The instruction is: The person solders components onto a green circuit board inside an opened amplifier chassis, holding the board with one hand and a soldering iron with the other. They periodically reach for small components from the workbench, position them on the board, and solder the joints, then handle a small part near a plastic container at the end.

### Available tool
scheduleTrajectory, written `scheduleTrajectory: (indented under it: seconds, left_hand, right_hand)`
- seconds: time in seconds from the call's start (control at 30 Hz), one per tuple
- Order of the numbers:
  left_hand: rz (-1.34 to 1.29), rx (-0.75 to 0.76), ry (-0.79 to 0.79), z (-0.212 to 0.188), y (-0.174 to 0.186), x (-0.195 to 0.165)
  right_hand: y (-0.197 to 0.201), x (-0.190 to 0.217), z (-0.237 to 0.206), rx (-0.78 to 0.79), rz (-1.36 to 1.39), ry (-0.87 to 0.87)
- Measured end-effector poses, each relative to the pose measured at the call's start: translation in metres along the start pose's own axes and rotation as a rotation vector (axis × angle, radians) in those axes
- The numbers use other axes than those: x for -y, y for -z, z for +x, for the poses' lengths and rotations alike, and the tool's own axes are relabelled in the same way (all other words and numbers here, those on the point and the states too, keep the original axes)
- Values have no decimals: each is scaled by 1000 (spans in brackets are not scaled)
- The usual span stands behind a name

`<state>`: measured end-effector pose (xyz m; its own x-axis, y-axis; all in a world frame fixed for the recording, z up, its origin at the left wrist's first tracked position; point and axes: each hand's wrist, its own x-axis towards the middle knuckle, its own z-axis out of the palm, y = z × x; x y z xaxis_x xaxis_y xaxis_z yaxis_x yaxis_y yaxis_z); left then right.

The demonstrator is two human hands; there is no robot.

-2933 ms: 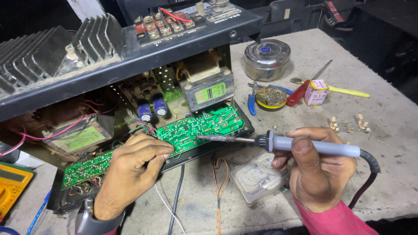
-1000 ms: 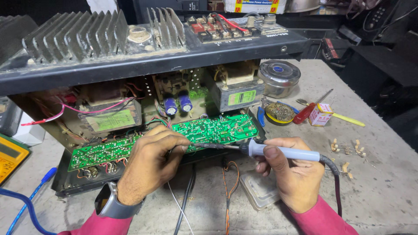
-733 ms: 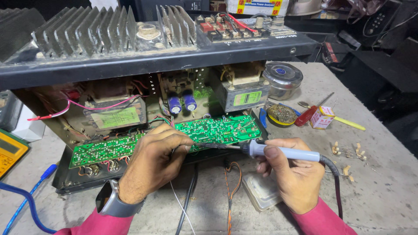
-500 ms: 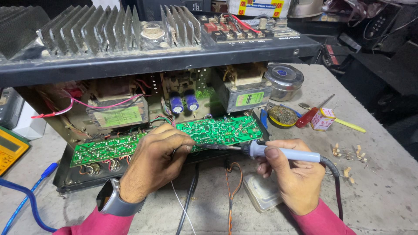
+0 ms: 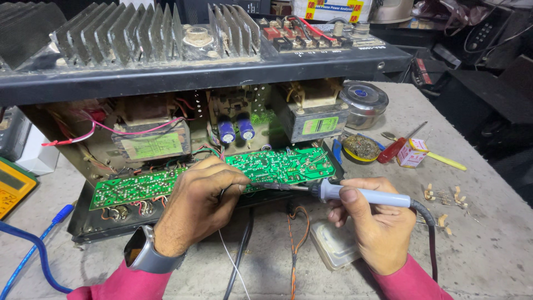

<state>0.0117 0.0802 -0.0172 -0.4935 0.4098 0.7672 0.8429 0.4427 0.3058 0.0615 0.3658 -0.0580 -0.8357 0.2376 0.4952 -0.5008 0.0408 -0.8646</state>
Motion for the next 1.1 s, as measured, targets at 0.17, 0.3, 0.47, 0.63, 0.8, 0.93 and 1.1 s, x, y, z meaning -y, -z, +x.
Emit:
scheduleTrajectory:
  seconds: [0.17,0.3,0.47,0.63,0.8,0.93,1.1]
  left_hand:
    - [12,-11,-3,0,0,-1]
    - [8,-13,-4,0,0,-1]
    - [1,-11,9,0,0,-1]
    - [-4,-21,-11,0,-1,0]
    - [-11,-19,-17,-1,-1,1]
    - [-21,-19,-26,-1,0,1]
    - [-27,-9,-16,0,-1,1]
  right_hand:
    - [0,-1,0,3,12,-8]
    - [-1,-1,-1,0,7,-6]
    - [2,1,0,-31,8,23]
    - [5,1,0,-59,27,25]
    - [7,1,1,-78,44,43]
    - [10,-1,1,-110,78,55]
    - [15,-3,-1,-149,145,50]
